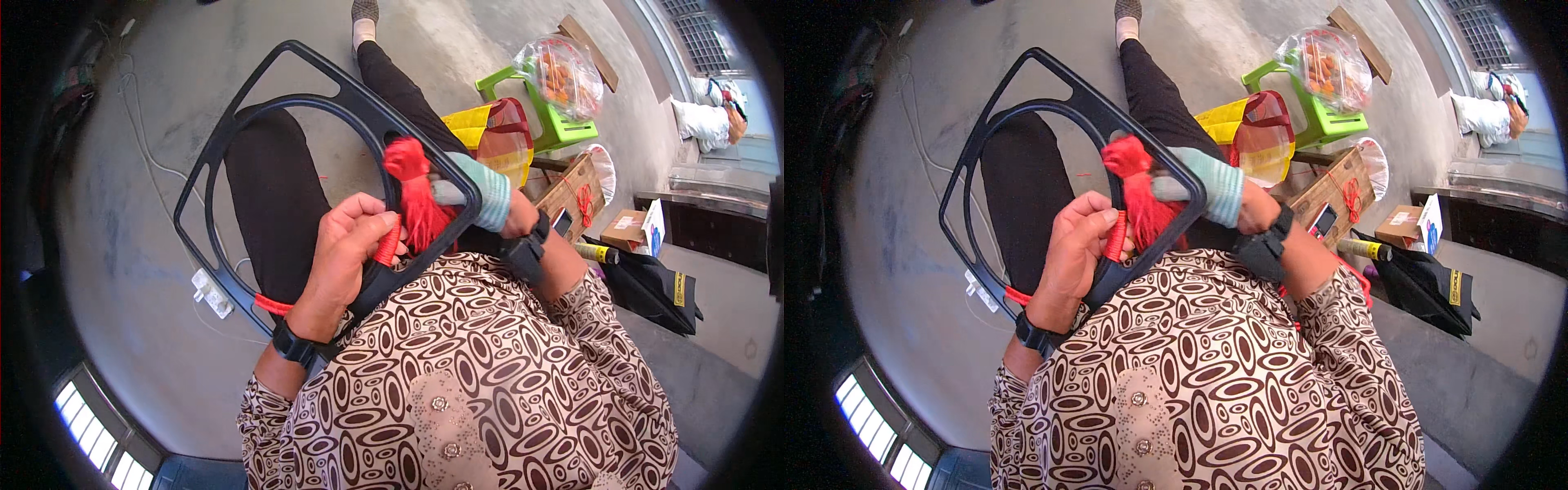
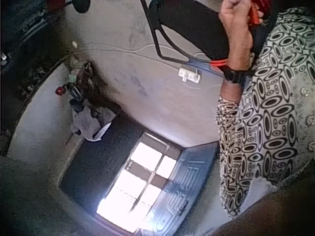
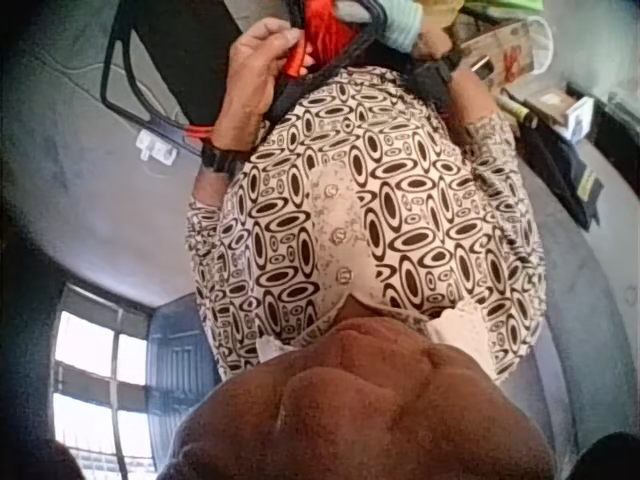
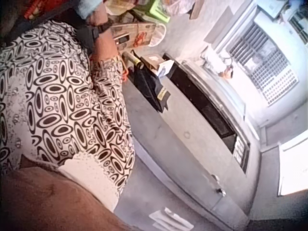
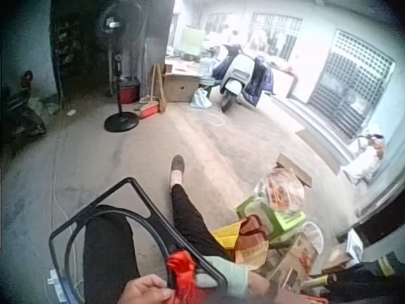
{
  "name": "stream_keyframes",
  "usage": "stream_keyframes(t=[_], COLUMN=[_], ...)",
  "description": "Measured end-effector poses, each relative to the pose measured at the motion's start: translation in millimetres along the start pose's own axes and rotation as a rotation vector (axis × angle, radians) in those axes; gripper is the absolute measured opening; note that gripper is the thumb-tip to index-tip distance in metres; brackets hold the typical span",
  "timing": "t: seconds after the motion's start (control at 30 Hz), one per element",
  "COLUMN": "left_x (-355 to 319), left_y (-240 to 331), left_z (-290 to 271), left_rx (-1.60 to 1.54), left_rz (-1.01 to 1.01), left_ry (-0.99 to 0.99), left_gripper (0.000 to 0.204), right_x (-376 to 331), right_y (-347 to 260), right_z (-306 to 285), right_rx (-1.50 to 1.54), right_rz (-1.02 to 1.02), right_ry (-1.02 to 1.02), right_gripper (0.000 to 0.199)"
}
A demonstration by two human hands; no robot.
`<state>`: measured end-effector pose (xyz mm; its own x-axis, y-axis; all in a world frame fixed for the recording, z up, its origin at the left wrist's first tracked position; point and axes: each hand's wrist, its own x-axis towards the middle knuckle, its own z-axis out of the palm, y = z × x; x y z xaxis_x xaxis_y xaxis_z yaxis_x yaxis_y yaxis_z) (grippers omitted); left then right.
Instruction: Manually wrapping a red cord or rope around a black plastic chair frame.
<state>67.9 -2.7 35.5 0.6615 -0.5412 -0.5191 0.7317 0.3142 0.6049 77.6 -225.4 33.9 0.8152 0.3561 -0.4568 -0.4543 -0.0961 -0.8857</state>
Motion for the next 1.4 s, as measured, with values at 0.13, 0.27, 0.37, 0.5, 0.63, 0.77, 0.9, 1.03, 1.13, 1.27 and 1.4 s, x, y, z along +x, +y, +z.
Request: stream_keyframes(t=[0.13,0.27,0.37,0.5,0.63,0.77,0.9,1.03,1.13,1.27,1.4], left_x=[0.3,2.9,5.3,5.3,4.7,4.4,5.3,5.3,4.7,4.1,5.7], left_y=[-0.6,-4.6,-2.3,-3.8,-0.4,0.1,-0.1,-1.6,-1.8,1.4,-0.1], left_z=[1.4,-1.4,7.8,-11.5,-9.6,-7.2,-9.9,-7.4,0.0,-1.4,-1.8], left_rx=[0.094,-0.021,-0.173,-0.183,-0.205,-0.133,-0.168,-0.230,-0.141,-0.037,0.023], left_rz=[0.080,0.033,-0.001,-0.181,-0.213,-0.167,-0.191,-0.244,-0.103,-0.039,-0.003], left_ry=[-0.022,0.035,0.145,-0.035,-0.021,-0.092,-0.113,-0.101,-0.038,0.016,0.033], left_gripper=[0.014,0.028,0.035,0.040,0.040,0.039,0.040,0.029,0.015,0.007,0.006], right_x=[27.1,5.3,18.8,26.3,32.5,-14.9,-62.7,-90.9,-91.5,-64.1,-43.3], right_y=[2.0,-18.6,7.7,11.7,16.9,23.3,27.1,35.3,43.0,26.3,11.8], right_z=[16.4,30.9,31.9,32.6,-14.1,-54.9,-85.0,-88.3,-92.7,-71.0,-32.3], right_rx=[0.055,0.377,0.639,0.594,1.096,1.125,1.369,1.233,1.088,0.764,0.102], right_rz=[-0.050,0.162,0.178,-0.003,-0.150,-0.296,-0.388,-0.414,-0.371,0.022,0.014], right_ry=[-0.065,0.004,-0.004,0.046,0.245,0.251,0.075,0.159,0.240,0.666,0.183], right_gripper=[0.054,0.053,0.046,0.036,0.032,0.037,0.037,0.036,0.036,0.041,0.027])
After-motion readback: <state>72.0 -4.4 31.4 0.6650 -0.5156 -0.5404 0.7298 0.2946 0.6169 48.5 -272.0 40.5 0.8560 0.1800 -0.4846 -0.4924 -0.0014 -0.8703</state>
